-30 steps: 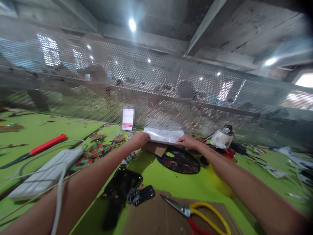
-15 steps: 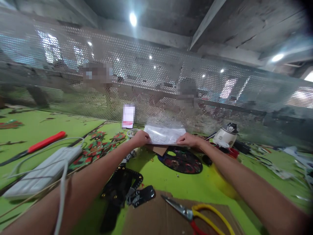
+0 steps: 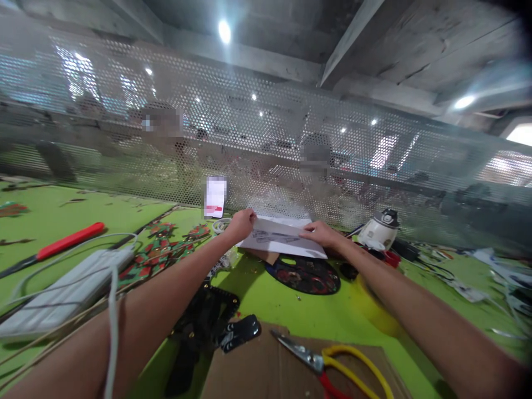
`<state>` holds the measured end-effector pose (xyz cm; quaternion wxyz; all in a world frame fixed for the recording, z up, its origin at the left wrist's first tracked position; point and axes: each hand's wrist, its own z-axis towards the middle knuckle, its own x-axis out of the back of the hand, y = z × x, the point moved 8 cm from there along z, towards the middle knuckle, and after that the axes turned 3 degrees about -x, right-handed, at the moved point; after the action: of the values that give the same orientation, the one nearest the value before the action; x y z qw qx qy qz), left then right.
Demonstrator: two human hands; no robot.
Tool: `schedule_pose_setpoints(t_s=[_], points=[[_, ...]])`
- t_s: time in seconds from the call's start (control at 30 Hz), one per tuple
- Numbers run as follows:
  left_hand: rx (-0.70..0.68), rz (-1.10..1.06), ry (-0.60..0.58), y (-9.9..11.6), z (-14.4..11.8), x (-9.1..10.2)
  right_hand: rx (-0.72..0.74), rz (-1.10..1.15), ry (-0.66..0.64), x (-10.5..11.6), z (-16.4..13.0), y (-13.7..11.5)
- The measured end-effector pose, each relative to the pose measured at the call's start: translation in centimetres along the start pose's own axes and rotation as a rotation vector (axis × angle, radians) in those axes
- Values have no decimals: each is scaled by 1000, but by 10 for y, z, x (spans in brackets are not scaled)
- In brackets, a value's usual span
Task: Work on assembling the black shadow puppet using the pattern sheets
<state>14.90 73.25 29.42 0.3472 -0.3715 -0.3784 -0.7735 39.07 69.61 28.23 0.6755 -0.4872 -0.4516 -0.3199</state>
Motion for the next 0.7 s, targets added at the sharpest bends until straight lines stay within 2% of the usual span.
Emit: schedule_pose_setpoints(t_s=[0.13, 0.3, 0.57, 0.7], points=[[-37, 11, -6, 3, -1, -1, 26, -105, -60, -15, -4, -9], [-99, 37, -117, -2, -12, -13, 50, -174, -99, -35, -4, -7], [-94, 71, -183, -5, -14, -17, 80, -83, -156, -26, 2, 0], [-111, 64, -248, -2, -15, -18, 58, -41, -112, -20, 8, 4]])
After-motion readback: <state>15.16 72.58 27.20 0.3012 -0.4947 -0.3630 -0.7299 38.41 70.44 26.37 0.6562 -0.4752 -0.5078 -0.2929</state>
